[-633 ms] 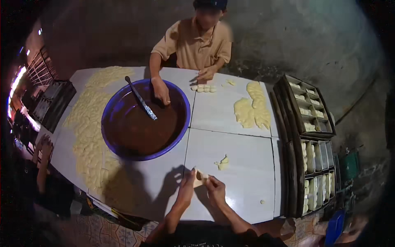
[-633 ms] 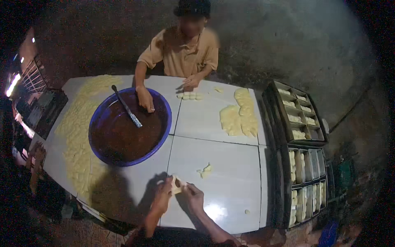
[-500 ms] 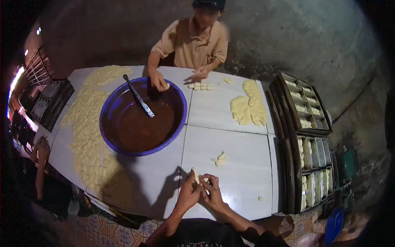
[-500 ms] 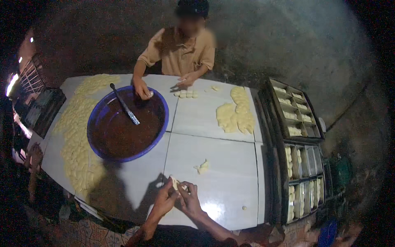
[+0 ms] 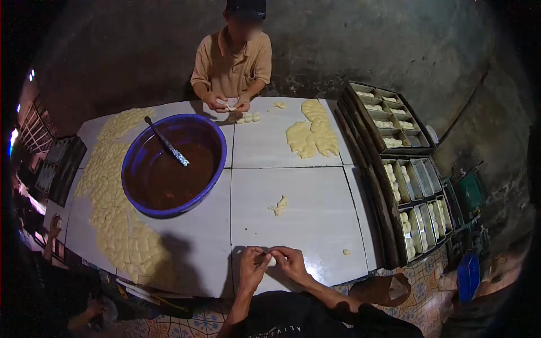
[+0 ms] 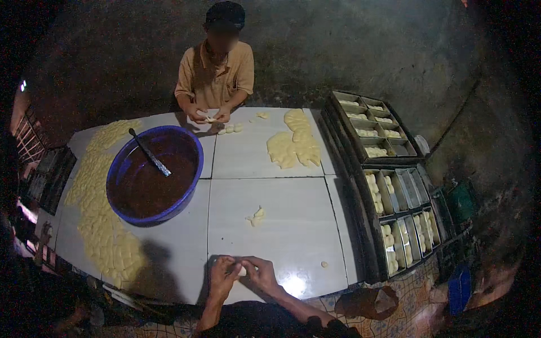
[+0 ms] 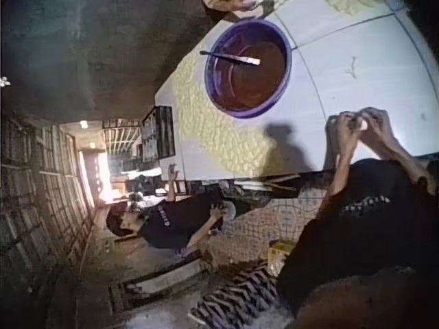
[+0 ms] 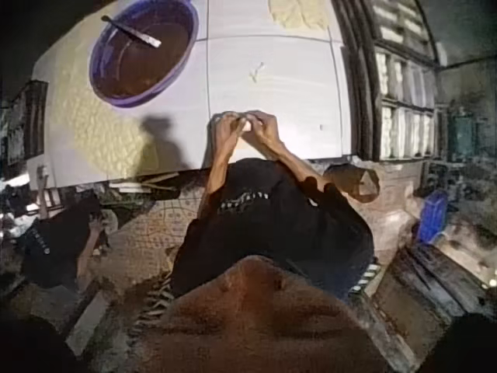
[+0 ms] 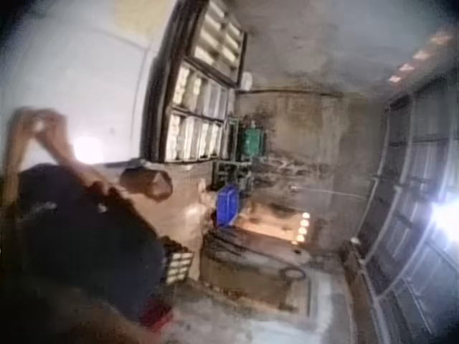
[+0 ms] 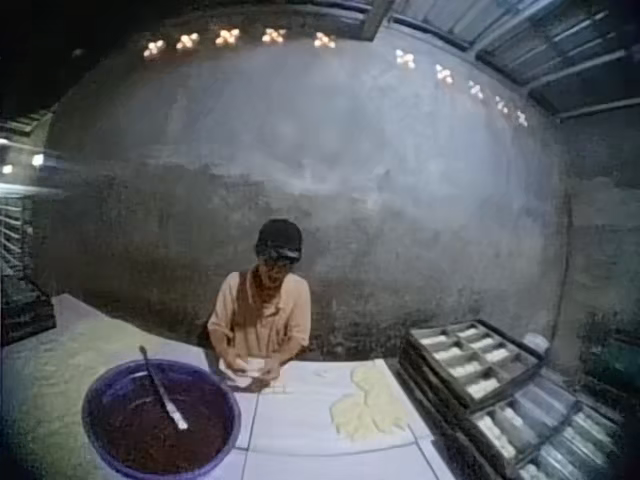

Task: The person shapes dough pieces by hand on a table, folding and rolling them, and arranges the shaped dough rolls into metal baking pans.

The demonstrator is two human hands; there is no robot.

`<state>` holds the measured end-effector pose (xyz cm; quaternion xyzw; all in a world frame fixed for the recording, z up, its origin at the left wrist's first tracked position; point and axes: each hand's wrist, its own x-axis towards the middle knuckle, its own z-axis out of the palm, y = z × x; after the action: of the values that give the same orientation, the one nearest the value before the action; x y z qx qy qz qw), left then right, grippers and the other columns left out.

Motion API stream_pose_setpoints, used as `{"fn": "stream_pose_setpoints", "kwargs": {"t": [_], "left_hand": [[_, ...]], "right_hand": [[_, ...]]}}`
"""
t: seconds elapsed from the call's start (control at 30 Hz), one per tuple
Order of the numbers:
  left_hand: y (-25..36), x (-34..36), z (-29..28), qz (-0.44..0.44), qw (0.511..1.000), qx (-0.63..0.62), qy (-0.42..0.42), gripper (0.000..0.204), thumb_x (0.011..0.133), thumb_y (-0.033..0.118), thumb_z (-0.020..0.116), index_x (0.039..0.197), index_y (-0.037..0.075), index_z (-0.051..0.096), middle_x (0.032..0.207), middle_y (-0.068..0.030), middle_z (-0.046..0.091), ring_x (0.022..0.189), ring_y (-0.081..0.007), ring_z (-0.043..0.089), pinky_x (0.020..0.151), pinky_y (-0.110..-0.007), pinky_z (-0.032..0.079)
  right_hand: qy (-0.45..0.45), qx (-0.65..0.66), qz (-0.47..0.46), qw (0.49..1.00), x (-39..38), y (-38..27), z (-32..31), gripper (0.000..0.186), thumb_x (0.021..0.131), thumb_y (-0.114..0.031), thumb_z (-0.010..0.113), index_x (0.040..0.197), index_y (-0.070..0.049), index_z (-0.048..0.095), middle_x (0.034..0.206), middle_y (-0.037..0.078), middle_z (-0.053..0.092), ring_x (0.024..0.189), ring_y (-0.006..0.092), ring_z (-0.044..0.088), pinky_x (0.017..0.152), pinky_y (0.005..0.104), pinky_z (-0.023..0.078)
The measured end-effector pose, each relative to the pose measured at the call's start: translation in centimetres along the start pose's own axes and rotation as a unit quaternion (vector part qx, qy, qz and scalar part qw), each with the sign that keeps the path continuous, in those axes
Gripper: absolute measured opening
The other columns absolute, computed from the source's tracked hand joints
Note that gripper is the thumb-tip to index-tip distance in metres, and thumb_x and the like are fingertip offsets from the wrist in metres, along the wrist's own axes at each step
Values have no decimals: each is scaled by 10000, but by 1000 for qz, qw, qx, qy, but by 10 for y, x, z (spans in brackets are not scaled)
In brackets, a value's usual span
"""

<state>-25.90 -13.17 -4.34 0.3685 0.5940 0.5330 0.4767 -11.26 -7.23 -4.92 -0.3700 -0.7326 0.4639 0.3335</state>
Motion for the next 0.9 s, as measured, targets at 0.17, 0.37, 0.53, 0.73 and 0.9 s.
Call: {"fn": "stream_pose_setpoints", "kwargs": {"t": [0.17, 0.37, 0.53, 0.73, 0.9], "left_hand": [[-2, -2, 6, 123, 989, -77, -27, 553, 805, -83, 620, 1262, 72, 350, 912, -67, 567, 828, -108, 572, 662, -220, 466], [9, -12, 2, 155, 953, -228, 128, 334, 788, -43, 579, 1111, 29, 530, 1124, -113, 470, 1065, -212, 512, 950, -400, 473], [-2, -23, -16, 227, 943, 126, 207, 120, 850, 43, 566, 961, -2, 570, 959, -95, 559, 899, -192, 587, 907, -374, 509], [-34, -32, -3, 159, 953, -61, 251, 111, 873, 78, 534, 903, -13, 589, 841, -89, 609, 788, -198, 607, 791, -352, 527], [-13, -12, 37, 148, 975, -85, 145, 176, 904, 128, 548, 957, -31, 601, 884, -99, 627, 816, -201, 616, 801, -352, 522]], "right_hand": [[-223, 267, 277, 896, 10, 27, -18, 454, 933, -145, 605, 1363, -67, 480, 1058, 67, 607, 830, 109, 540, 677, 279, 453], [-113, 58, 104, 987, 26, 43, -27, 383, 833, -35, 622, 1216, -43, 603, 1247, 117, 610, 1125, 229, 587, 949, 317, 472], [36, 28, -18, 999, 68, 101, -38, 262, 865, -30, 531, 1104, 7, 634, 1131, 198, 639, 1023, 310, 633, 868, 354, 510], [60, -368, -145, 917, 140, 92, -39, 325, 815, -186, 644, 1015, 65, 593, 1081, 251, 547, 1030, 415, 492, 873, 460, 441], [-85, -94, -36, 991, 135, 99, -44, 164, 835, -99, 642, 964, 3, 651, 1037, 183, 548, 921, 313, 592, 780, 366, 522]]}}
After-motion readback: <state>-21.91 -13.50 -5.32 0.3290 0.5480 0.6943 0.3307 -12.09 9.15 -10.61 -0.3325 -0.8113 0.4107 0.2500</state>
